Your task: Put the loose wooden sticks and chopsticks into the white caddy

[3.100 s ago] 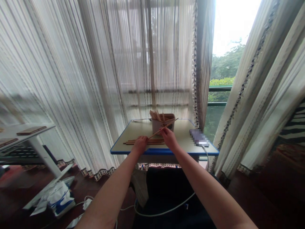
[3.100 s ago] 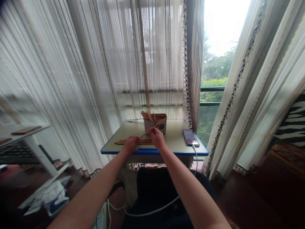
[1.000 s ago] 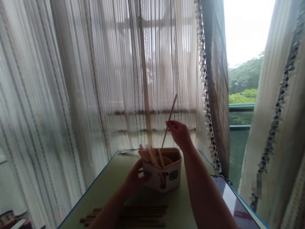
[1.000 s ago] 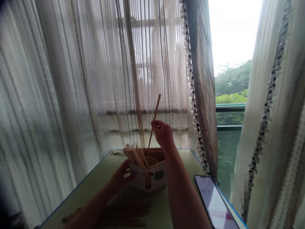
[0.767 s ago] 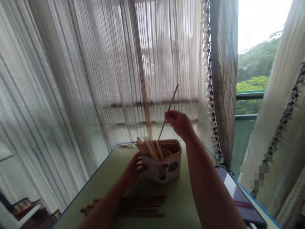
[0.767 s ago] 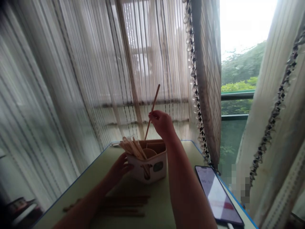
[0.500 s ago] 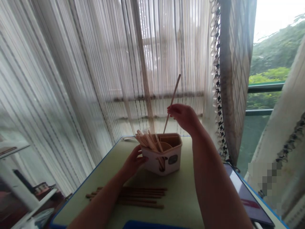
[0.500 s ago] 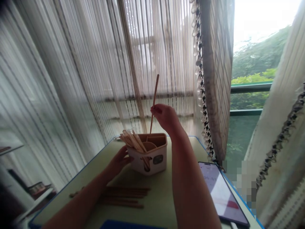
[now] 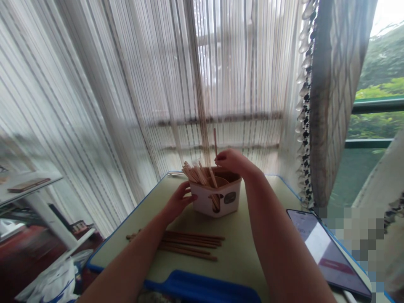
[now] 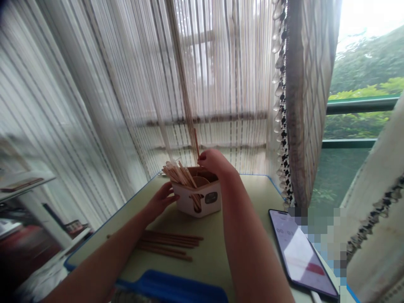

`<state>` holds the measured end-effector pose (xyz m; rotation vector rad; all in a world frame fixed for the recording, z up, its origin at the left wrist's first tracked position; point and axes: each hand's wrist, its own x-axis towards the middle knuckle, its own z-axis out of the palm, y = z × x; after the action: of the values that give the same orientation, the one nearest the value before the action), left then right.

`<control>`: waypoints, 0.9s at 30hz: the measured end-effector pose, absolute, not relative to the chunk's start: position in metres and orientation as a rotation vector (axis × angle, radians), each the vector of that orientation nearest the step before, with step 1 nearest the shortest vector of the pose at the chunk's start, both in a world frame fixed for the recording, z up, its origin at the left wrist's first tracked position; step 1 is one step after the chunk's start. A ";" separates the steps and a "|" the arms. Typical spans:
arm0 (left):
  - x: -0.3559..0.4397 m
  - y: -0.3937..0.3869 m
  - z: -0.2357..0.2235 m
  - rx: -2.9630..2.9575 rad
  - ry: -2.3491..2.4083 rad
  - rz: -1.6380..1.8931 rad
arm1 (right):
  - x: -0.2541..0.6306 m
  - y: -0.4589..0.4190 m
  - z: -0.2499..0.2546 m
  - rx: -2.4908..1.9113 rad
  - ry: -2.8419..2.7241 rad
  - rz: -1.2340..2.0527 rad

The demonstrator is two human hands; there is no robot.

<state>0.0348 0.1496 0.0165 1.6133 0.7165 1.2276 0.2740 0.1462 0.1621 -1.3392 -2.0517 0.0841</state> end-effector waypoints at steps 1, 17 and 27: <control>0.034 0.149 0.017 1.620 0.714 1.230 | 0.274 0.147 0.161 -1.376 -2.075 0.111; 0.029 0.156 0.014 1.669 0.690 1.254 | 0.257 0.160 0.154 -1.368 -1.922 -0.060; 0.024 0.162 0.008 1.586 0.885 1.199 | 0.255 0.151 0.157 -1.572 -2.130 0.033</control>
<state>0.0237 0.1615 0.0081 1.5859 0.8853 1.1990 0.2555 0.1505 0.1569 -1.5720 -2.1295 0.0329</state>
